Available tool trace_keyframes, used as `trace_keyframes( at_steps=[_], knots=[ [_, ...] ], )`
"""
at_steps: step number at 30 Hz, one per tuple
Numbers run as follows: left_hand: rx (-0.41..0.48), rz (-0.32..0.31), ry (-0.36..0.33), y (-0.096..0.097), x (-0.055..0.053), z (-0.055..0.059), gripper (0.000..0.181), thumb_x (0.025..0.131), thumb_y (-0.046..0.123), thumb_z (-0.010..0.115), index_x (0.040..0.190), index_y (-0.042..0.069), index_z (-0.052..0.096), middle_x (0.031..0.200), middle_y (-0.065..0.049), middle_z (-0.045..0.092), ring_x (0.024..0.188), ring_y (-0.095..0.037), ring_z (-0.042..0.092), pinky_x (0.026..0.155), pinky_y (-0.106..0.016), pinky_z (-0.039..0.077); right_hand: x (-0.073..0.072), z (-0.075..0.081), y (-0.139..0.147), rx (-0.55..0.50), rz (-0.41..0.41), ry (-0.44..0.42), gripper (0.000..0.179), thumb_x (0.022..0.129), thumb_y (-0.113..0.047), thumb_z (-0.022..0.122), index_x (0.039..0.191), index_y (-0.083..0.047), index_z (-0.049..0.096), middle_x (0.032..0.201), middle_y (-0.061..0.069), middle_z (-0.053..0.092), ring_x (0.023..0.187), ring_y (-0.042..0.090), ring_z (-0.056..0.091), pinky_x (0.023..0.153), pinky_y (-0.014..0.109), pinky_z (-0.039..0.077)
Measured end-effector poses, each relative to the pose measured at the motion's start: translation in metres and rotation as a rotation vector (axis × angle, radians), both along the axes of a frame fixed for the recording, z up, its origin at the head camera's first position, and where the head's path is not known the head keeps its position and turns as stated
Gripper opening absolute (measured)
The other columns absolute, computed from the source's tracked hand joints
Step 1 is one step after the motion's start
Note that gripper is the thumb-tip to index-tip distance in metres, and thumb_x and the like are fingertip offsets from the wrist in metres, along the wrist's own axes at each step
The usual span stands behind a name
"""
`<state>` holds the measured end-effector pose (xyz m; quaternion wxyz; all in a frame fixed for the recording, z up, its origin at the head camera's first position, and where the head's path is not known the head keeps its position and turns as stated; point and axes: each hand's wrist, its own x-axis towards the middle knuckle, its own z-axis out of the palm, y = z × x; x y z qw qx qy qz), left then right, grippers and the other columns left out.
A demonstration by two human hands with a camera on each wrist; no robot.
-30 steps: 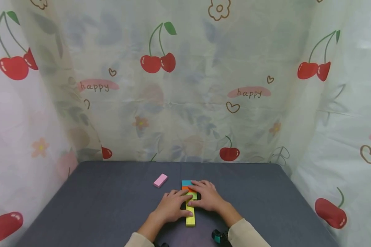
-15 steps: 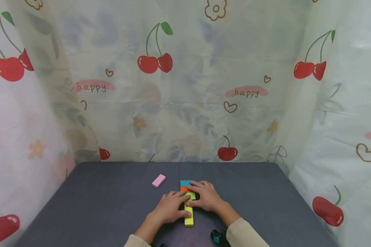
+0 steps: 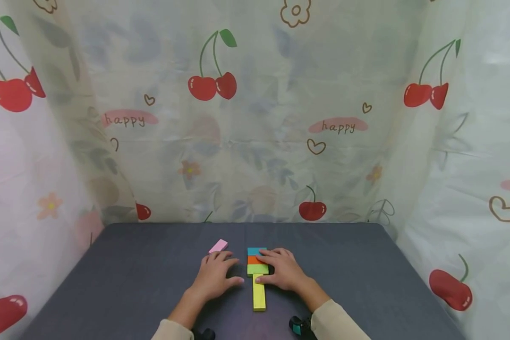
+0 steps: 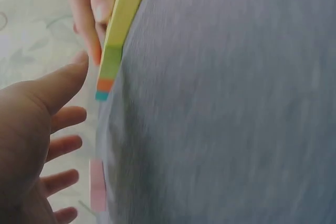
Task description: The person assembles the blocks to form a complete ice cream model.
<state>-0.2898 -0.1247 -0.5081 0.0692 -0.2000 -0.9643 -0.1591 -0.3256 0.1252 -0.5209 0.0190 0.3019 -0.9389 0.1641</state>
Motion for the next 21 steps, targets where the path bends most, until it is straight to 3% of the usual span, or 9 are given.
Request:
trace_keyframes(
  at_steps=[11, 21],
  knots=[
    [-0.054, 0.251, 0.030, -0.022, -0.006, 0.001, 0.064, 0.077, 0.054, 0.076, 0.125, 0.014, 0.067, 0.126, -0.012, 0.055, 0.120, -0.038, 0.040, 0.103, -0.065, 0.016, 0.000, -0.003, 0.000, -0.005, -0.008, -0.017, 0.078, 0.081, -0.072, 0.057, 0.144, -0.025, 0.051, 0.148, -0.004, 0.044, 0.128, 0.026, 0.040, 0.106, 0.057, 0.024],
    [-0.103, 0.317, -0.015, -0.018, -0.005, 0.002, 0.069, 0.078, 0.056, 0.074, 0.126, 0.008, 0.065, 0.128, -0.014, 0.055, 0.124, -0.041, 0.039, 0.103, -0.070, 0.013, -0.001, -0.004, 0.001, -0.007, -0.009, -0.012, 0.080, 0.081, -0.075, 0.055, 0.144, -0.025, 0.051, 0.149, -0.004, 0.044, 0.127, 0.026, 0.041, 0.106, 0.057, 0.024]
  ],
)
